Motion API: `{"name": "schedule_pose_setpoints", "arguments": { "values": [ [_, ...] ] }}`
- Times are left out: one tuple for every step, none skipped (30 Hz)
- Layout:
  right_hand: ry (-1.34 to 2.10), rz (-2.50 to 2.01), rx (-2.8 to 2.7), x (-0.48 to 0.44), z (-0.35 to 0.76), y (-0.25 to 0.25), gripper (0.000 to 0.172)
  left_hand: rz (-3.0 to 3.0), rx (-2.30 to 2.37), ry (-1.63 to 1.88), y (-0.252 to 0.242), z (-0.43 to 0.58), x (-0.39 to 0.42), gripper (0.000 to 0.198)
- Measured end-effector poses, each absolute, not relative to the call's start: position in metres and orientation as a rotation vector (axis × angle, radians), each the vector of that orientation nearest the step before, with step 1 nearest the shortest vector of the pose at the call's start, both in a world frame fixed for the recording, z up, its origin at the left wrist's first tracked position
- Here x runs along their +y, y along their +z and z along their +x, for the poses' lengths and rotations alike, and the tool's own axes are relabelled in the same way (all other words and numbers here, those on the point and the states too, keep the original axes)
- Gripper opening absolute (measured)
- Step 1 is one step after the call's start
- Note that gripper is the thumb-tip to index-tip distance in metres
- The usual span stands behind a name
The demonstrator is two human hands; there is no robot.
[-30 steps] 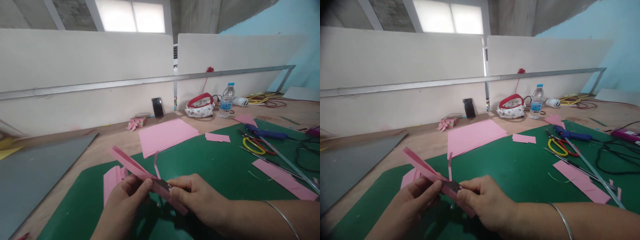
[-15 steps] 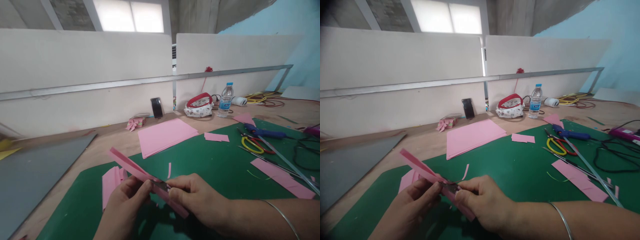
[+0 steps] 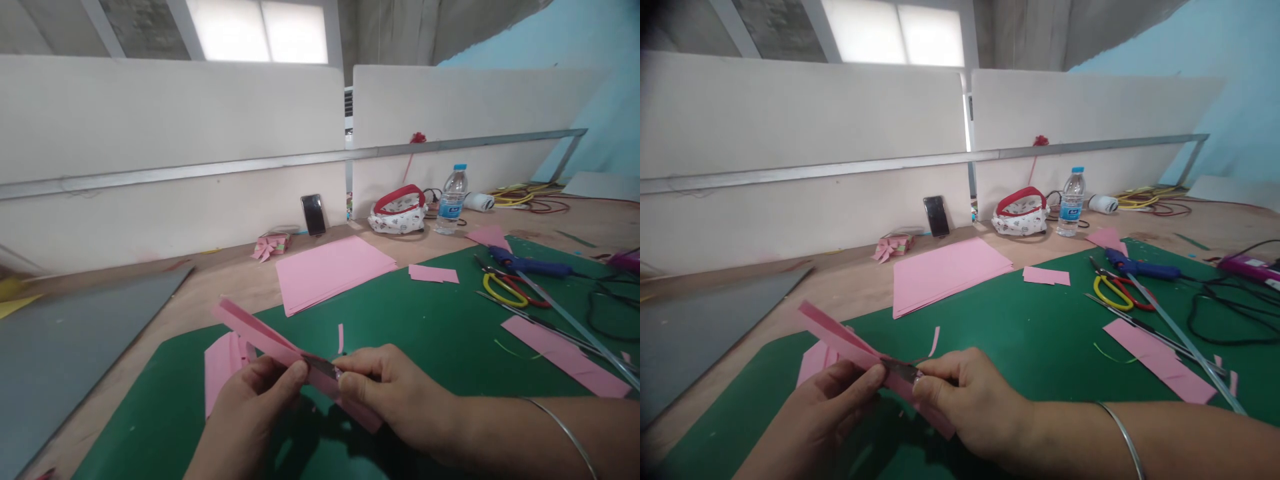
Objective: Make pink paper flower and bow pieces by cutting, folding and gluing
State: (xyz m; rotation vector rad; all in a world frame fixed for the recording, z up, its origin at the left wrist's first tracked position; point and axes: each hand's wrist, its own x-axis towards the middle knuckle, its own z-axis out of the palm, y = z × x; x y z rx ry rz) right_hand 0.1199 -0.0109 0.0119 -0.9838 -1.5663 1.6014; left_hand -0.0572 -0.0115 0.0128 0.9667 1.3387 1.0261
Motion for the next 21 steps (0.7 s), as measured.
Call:
{"name": "schedule_pose_setpoints", "arguments": {
  "values": [
    [1.578, -0.986, -1.584, -0.011, 0.120, 0.013, 0.027, 0.975, 1.331, 1.026, 0.012, -0.058, -0.011, 0.029],
    [1.548, -0.984, -1.609, -0.011, 0.120, 0.013, 0.028, 0.981, 1.320, 1.026, 0.010, -0.058, -0.011, 0.030],
    [1.518, -0.983, -1.635, -0.011, 0.120, 0.014, 0.029, 0.984, 1.306, 1.024, 0.009, -0.058, -0.011, 0.030],
    [1.499, -0.982, -1.656, -0.011, 0.120, 0.015, 0.030, 0.982, 1.293, 1.021, 0.009, -0.058, -0.010, 0.030],
    [1.495, -0.981, -1.664, -0.011, 0.121, 0.016, 0.031, 0.980, 1.284, 1.018, 0.008, -0.058, -0.010, 0.030],
    [1.498, -0.979, -1.664, -0.012, 0.121, 0.016, 0.031, 0.982, 1.284, 1.016, 0.008, -0.058, -0.010, 0.029],
    [1.506, -0.978, -1.657, -0.012, 0.121, 0.017, 0.031, 0.986, 1.280, 1.018, 0.008, -0.058, -0.010, 0.029],
    [1.515, -0.977, -1.649, -0.012, 0.121, 0.017, 0.031, 0.990, 1.273, 1.022, 0.008, -0.058, -0.010, 0.028],
    [1.519, -0.977, -1.645, -0.012, 0.121, 0.017, 0.031, 0.989, 1.267, 1.025, 0.008, -0.058, -0.010, 0.027],
    [1.517, -0.975, -1.648, -0.012, 0.121, 0.017, 0.031, 0.985, 1.263, 1.026, 0.008, -0.057, -0.010, 0.027],
    [1.506, -0.975, -1.659, -0.012, 0.121, 0.017, 0.030, 0.978, 1.262, 1.024, 0.008, -0.057, -0.010, 0.026],
    [1.493, -0.974, -1.674, -0.012, 0.121, 0.016, 0.030, 0.967, 1.261, 1.020, 0.008, -0.057, -0.011, 0.026],
    [1.478, -0.974, -1.688, -0.011, 0.121, 0.016, 0.029, 0.957, 1.260, 1.017, 0.008, -0.057, -0.011, 0.026],
    [1.461, -0.979, -1.702, -0.011, 0.122, 0.015, 0.029, 0.948, 1.259, 1.016, 0.007, -0.057, -0.011, 0.026],
    [1.447, -0.988, -1.711, -0.010, 0.122, 0.015, 0.029, 0.941, 1.255, 1.015, 0.006, -0.057, -0.011, 0.026],
    [1.438, -0.996, -1.717, -0.010, 0.122, 0.014, 0.029, 0.935, 1.248, 1.014, 0.006, -0.056, -0.011, 0.026],
    [1.431, -0.997, -1.724, -0.009, 0.123, 0.014, 0.029, 0.928, 1.239, 1.013, 0.005, -0.056, -0.011, 0.027],
    [1.425, -0.994, -1.730, -0.009, 0.123, 0.014, 0.030, 0.922, 1.231, 1.012, 0.004, -0.056, -0.011, 0.026],
    [1.422, -0.988, -1.734, -0.009, 0.123, 0.014, 0.030, 0.918, 1.225, 1.007, 0.003, -0.056, -0.012, 0.026],
    [1.420, -0.980, -1.737, -0.009, 0.123, 0.014, 0.030, 0.916, 1.218, 0.997, 0.002, -0.056, -0.012, 0.025],
    [1.419, -0.975, -1.739, -0.010, 0.123, 0.014, 0.031, 0.915, 1.207, 0.990, 0.002, -0.055, -0.012, 0.024]
  ]
}}
